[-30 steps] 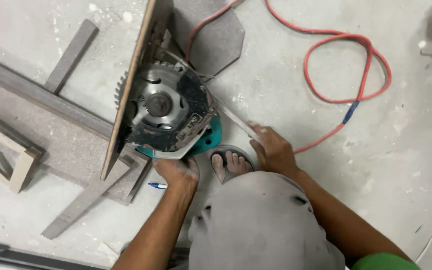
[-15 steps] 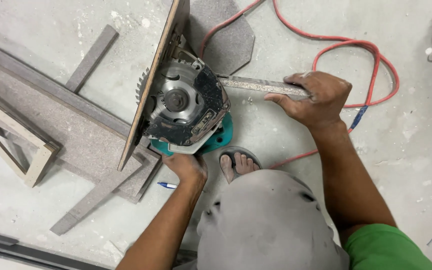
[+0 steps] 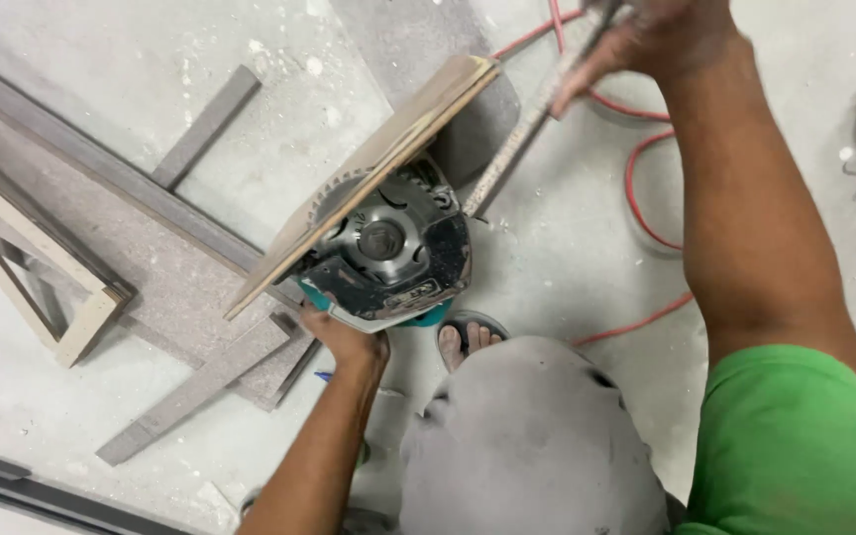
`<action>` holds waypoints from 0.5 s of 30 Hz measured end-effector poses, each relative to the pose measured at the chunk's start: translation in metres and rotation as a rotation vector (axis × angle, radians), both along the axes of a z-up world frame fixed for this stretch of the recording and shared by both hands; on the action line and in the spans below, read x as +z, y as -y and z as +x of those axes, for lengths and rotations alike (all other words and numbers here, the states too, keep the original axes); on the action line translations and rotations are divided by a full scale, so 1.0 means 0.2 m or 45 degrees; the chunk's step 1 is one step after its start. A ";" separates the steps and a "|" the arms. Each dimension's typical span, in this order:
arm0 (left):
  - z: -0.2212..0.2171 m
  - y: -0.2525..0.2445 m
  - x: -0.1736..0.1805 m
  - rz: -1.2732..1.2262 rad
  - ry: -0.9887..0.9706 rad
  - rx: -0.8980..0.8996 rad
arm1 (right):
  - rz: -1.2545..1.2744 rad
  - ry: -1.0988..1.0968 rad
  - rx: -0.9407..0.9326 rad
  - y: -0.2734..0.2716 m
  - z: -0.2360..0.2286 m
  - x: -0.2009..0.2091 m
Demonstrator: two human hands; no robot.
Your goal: Measuring and cutting tile pieces using a circular saw and measuring tape.
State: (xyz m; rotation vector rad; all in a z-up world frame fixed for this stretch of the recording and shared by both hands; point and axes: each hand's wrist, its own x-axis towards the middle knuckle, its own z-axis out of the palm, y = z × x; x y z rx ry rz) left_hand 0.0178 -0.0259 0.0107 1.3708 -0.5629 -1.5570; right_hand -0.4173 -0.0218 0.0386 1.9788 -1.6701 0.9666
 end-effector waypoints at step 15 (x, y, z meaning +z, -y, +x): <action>-0.09 0.04 0.11 0.139 -0.020 0.058 | 1.036 0.293 -0.340 -0.29 0.56 0.04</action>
